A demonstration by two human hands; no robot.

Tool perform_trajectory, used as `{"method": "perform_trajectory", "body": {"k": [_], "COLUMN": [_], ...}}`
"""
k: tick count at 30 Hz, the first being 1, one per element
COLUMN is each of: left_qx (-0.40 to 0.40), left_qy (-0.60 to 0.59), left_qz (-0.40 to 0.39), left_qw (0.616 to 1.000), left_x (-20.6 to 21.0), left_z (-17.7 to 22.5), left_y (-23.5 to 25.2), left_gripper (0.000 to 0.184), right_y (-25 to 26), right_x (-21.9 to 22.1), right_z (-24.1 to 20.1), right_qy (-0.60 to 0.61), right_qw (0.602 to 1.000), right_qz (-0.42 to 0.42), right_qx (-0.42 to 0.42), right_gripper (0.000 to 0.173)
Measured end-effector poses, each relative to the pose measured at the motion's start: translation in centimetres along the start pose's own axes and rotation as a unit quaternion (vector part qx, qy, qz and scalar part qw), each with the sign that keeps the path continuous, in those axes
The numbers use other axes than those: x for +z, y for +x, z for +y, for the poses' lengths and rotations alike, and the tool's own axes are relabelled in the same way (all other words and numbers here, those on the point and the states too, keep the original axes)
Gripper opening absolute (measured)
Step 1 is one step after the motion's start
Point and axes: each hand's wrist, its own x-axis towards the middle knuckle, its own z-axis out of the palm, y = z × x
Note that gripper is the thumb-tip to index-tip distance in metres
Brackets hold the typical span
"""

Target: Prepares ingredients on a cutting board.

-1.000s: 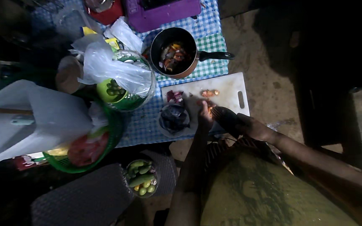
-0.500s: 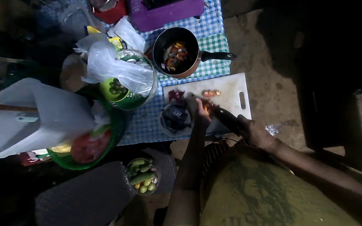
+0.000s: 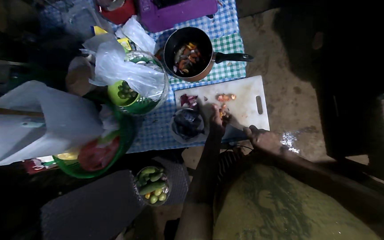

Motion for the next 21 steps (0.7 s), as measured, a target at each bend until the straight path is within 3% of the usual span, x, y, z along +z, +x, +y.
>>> {"method": "perform_trajectory", "body": {"k": [6, 8, 13, 17, 21], "left_qx": [-0.033, -0.042, -0.049, -0.086, -0.062], "left_qy": [-0.196, -0.227, -0.158, -0.096, -0.075], "left_qz": [0.056, 0.061, -0.045, -0.031, -0.066], "left_qw": [0.978, 0.971, 0.985, 0.991, 0.993], "left_x": [-0.3, -0.6, -1.8, -1.3, -2.0], "left_z": [1.0, 1.3, 1.3, 1.7, 0.4], "left_y": [0.8, 1.1, 1.5, 1.4, 1.3], "left_gripper": [0.026, 0.027, 0.04, 0.034, 0.032], "right_y": [0.9, 0.9, 1.1, 1.7, 1.8], "right_x": [-0.3, -0.2, -0.5, -0.9, -0.6], "right_z": [0.4, 0.6, 0.4, 0.1, 0.1], "right_qy": [0.152, 0.166, 0.125, 0.06, 0.048], "right_qw": [0.979, 0.979, 0.992, 0.998, 0.999], "right_qz": [-0.057, -0.039, -0.007, -0.012, -0.015], "right_qx": [0.125, 0.114, 0.02, 0.0, 0.015], "right_gripper": [0.032, 0.031, 0.03, 0.03, 0.033]}}
